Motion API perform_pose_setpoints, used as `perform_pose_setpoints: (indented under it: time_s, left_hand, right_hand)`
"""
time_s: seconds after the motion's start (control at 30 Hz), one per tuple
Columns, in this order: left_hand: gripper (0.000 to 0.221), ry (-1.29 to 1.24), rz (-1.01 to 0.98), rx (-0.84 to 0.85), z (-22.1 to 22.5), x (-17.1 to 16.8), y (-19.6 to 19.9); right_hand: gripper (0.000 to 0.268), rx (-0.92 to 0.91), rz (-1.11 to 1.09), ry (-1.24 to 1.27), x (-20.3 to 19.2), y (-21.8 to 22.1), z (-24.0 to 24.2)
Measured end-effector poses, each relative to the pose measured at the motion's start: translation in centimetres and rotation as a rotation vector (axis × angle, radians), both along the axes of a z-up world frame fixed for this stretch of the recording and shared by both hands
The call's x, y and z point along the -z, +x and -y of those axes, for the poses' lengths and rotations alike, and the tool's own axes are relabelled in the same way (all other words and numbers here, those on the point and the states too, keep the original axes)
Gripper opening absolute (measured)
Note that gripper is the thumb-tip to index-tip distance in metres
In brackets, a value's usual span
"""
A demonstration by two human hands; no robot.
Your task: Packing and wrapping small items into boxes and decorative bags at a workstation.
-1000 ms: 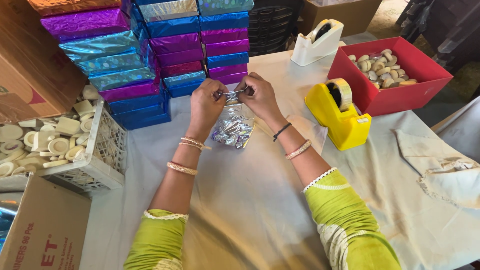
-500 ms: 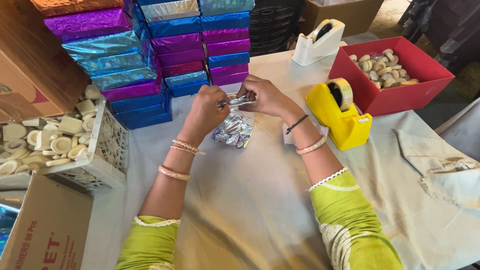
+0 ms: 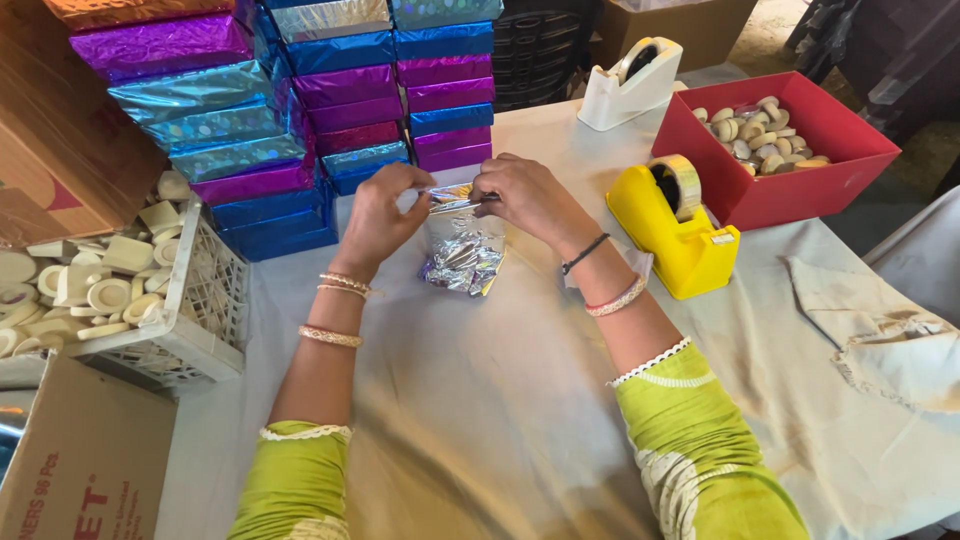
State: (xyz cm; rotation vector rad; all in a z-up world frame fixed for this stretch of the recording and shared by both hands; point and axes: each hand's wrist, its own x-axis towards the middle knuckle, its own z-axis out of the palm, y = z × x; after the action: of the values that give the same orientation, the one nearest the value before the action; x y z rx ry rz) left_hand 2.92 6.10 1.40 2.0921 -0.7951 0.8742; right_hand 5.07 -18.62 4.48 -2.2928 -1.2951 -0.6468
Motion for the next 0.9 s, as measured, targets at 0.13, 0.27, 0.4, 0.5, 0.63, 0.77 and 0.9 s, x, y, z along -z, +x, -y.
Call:
perform_pose_setpoints:
  time_s: [0.13, 0.27, 0.4, 0.5, 0.63, 0.77, 0.9]
  left_hand:
    - [0.029, -0.081, -0.064, 0.116, 0.1, 0.8, -0.8]
    - [0.021, -0.059, -0.014, 0.121, -0.6, 2.6, -0.4]
    - [0.018, 0.033, 0.038, -0.004, -1.0, 3.2, -0.4]
    - [0.047, 0.147, 0.113, 0.067, 0.7, -0.3, -2.9]
    - [0.055, 0.254, 0.089, 0.117, 1.4, 1.1, -2.0]
    - [0.045, 0.192, 0.073, 0.090, 1.5, 2.5, -1.5]
    - [0.037, 0.153, 0.113, 0.062, 1.8, 3.0, -1.5]
  right_hand:
    - [0.013, 0.026, -0.035, -0.006, -0.3, -0.5, -0.1]
    - [0.014, -0.004, -0.046, 0.015, -0.3, -0.4, 0.0]
    - [0.015, -0.016, -0.042, 0.015, -0.4, -0.5, 0.0]
    - [0.016, -0.016, 0.009, -0.001, 0.0, -0.1, 0.1]
    - [0.017, -0.021, 0.016, 0.000, 0.0, -0.2, 0.2]
    - [0.017, -0.034, -0.017, 0.023, -0.1, -0.1, 0.3]
    - [0.018, -0.022, -0.009, 0.044, 0.1, 0.0, 0.5]
